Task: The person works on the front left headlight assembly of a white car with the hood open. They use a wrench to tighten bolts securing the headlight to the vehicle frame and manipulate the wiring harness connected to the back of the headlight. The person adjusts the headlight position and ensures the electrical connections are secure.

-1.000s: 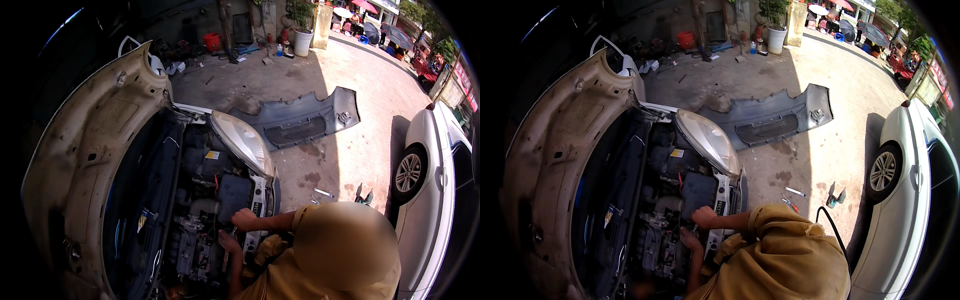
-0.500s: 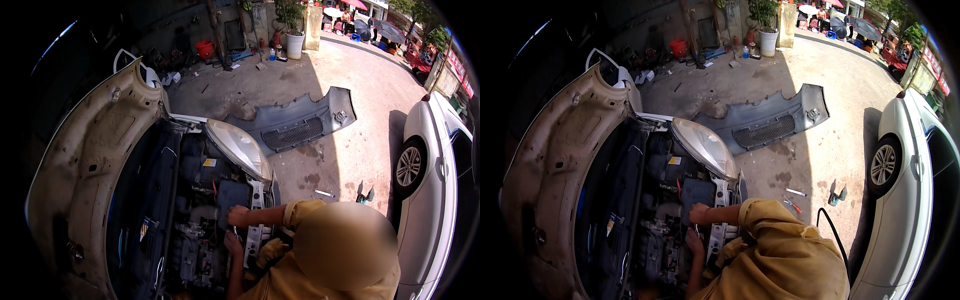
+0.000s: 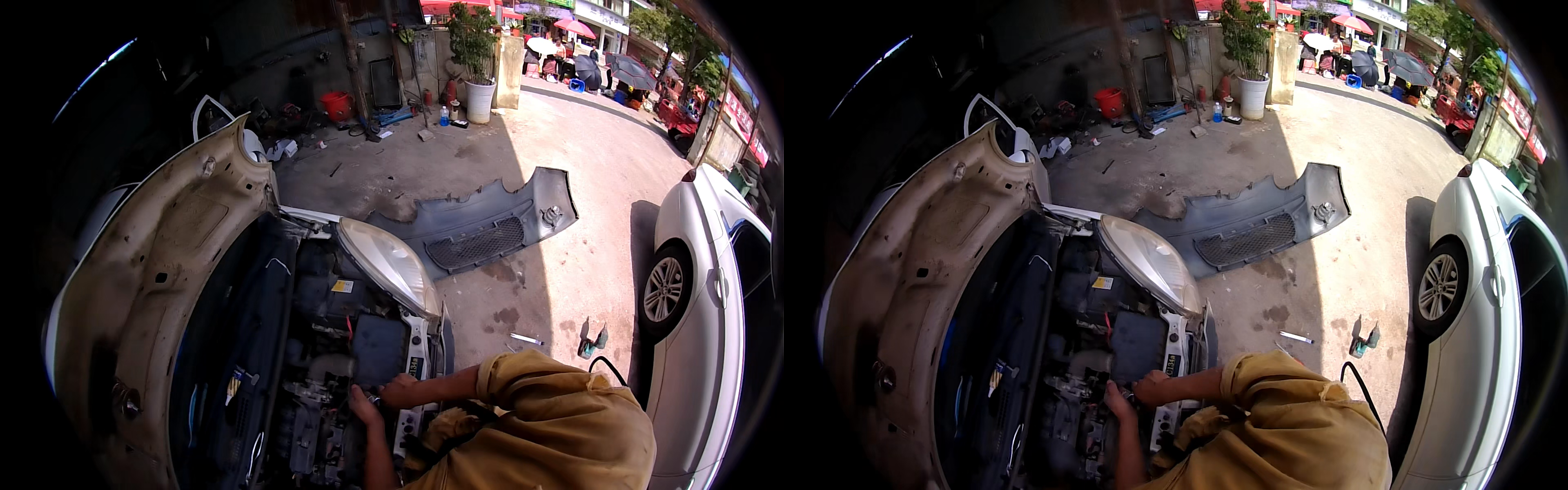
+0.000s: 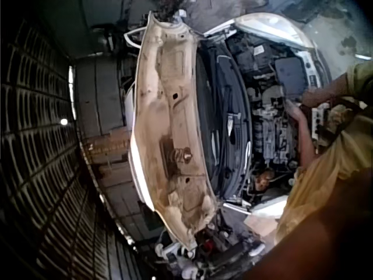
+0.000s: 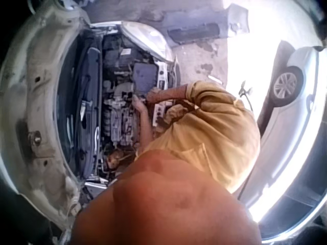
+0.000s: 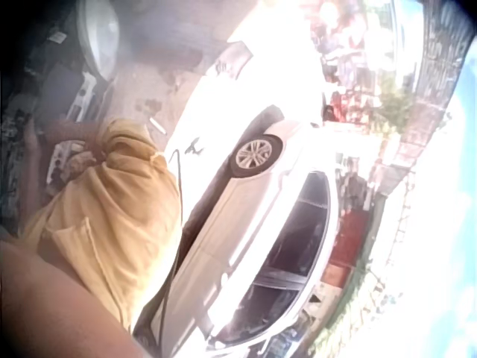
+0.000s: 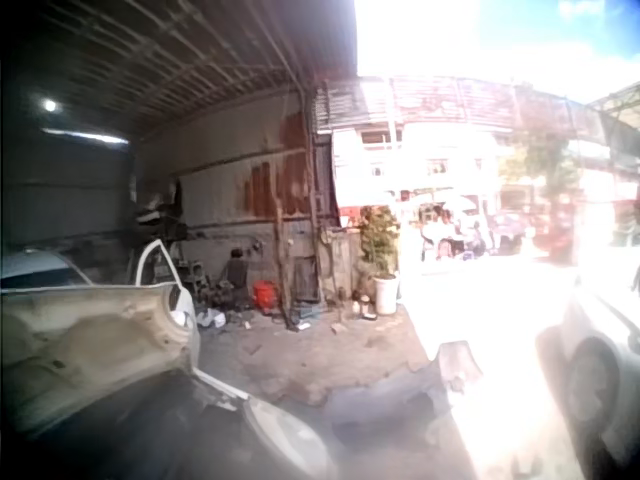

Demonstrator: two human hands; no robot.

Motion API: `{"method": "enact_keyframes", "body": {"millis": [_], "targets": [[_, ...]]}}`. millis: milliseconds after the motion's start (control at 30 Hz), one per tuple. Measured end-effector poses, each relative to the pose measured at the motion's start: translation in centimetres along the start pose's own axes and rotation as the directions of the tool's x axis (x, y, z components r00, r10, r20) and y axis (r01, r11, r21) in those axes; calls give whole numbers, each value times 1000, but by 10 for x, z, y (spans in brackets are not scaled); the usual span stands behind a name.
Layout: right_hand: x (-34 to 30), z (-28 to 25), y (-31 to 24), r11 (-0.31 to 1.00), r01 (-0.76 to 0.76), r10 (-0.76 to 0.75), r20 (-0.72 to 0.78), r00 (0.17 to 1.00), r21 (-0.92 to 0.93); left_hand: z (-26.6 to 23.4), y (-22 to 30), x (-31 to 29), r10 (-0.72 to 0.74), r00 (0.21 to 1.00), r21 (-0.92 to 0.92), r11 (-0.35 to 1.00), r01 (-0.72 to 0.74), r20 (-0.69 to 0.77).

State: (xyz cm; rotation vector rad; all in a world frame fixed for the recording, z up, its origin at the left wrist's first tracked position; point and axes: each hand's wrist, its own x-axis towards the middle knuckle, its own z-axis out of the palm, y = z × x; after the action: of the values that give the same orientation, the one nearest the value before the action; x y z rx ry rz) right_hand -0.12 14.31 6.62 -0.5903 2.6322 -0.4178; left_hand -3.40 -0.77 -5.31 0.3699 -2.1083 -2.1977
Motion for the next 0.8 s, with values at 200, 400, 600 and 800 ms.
{"method": "enact_keyframes", "body": {"millis": [200, 400, 600, 800], "targets": [[46, -14, 22, 876, 267, -354, -159, 922, -402, 19, -19, -39, -59, 998, -34, 998, 59, 1], [-25, 17, -48, 901, -276, 329, -115, 937, 334, 14, 25, 17, -430, 897, -166, 882, 442, 105], [-9, -4, 9, 997, -35, 35, -4, 999, 71, 24, 19, -12, 2, 1000, 130, 991, -3, 3], [49, -15, 35, 877, 252, -324, -115, 939, -408, 26, 4, -52, 45, 999, 145, 989, -43, -12]]}}
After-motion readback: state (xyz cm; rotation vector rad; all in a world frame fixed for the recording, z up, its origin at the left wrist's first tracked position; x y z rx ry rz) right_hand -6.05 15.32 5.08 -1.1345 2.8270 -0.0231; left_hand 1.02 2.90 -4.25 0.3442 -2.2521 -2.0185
